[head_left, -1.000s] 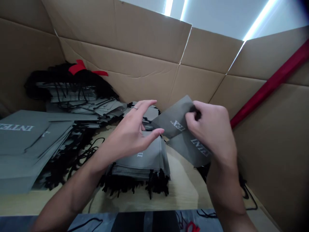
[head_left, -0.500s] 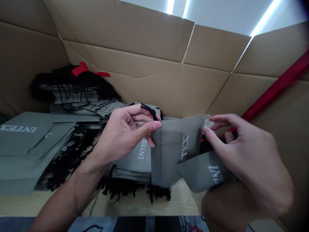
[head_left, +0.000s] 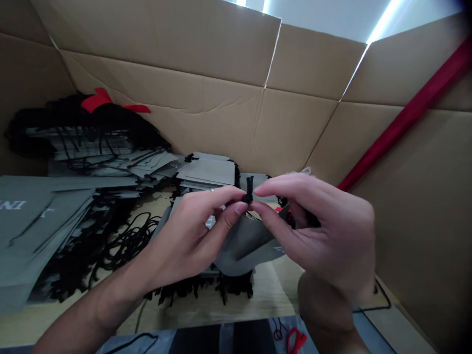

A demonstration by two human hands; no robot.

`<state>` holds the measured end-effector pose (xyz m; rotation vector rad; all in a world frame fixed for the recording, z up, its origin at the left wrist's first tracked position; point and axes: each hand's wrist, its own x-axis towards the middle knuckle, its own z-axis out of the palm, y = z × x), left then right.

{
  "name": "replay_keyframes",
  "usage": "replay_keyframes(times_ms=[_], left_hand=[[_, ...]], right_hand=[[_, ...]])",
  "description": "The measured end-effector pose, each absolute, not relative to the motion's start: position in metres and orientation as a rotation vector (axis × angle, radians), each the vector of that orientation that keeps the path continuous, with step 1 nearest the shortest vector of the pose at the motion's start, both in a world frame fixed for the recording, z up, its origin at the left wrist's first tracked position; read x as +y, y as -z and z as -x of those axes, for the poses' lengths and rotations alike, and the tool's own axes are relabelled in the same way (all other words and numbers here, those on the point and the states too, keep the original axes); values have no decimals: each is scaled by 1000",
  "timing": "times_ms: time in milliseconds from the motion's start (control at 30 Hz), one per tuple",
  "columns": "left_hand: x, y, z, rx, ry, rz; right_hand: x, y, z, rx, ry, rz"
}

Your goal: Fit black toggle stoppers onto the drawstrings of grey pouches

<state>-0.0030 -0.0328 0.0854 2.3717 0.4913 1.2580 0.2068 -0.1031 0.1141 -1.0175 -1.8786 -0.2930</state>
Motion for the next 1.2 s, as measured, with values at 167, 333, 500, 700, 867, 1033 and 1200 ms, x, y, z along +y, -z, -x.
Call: replay_keyframes(times_ms=[167, 333, 500, 700, 867, 1033, 1200], left_hand=[[-30, -84, 2, 442, -1334, -2482], [-25, -88, 3, 343, -1385, -2578], [-23, -86, 7, 444, -1491, -2494], [-25, -82, 11, 327, -1550, -2342], [-26, -86, 13, 245, -1649, -2374], [-28, -89, 15, 198, -1760, -2502], [-29, -86, 14, 126, -1826, -2622]], right_hand=[[-96, -111, -207, -1902, 323, 979], [-89, -108, -205, -1893, 290, 921], [-83, -106, -203, -1857, 188, 842], [-84, -107, -200, -1760, 69, 855], [-89, -107, -197, -1691, -67, 837], [-92, -106, -198, -1707, -149, 819], [-91, -106, -198, -1731, -180, 816]])
